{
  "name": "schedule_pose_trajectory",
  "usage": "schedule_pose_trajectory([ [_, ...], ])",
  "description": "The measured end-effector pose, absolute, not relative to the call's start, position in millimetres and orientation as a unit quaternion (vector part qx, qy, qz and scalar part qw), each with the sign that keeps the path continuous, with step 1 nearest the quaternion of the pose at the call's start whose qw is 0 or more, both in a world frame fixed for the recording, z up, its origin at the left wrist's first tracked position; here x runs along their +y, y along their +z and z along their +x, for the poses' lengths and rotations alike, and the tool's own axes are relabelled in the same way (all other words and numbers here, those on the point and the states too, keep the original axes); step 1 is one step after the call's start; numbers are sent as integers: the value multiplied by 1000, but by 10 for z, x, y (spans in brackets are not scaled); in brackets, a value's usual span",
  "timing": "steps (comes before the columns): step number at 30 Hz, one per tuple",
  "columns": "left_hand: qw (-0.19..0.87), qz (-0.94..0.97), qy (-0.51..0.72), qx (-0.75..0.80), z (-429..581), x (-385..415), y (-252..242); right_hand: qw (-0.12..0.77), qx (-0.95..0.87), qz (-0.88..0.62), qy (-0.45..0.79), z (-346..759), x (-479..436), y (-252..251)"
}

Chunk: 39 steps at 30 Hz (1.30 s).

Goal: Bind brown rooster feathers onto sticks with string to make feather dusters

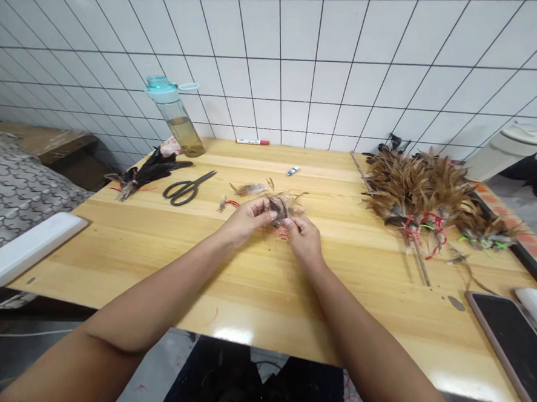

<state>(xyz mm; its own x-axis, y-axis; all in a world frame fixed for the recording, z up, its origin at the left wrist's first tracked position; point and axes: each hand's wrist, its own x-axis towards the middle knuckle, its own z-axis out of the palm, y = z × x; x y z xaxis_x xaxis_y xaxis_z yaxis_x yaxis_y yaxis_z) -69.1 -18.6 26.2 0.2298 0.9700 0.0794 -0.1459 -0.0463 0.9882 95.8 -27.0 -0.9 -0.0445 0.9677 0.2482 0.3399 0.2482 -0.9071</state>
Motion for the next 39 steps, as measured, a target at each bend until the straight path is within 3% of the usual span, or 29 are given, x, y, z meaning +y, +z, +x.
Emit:
schedule_pose_trajectory([
  [12,545,572,469,395,-666,-155,146,456,-657,-478,363,941,-250,-51],
  [14,451,603,489,440,-782,-67,157,459,-641,-498,361,952,-252,-46],
  [18,100,662,439,599,-1194,223,173,470,-608,-523,369,971,-252,-40],
  [21,-10,689,354,633,-1409,425,120,478,-593,-522,384,972,-245,-41],
  [29,-43,726,276,628,-1341,559,-82,490,-578,-527,385,978,-235,-21],
  [34,-41,745,315,586,-1312,403,42,492,-579,-540,362,1003,-230,-7],
  [39,-16,817,279,504,-1177,103,218,496,-601,-533,329,1025,-201,-20],
])
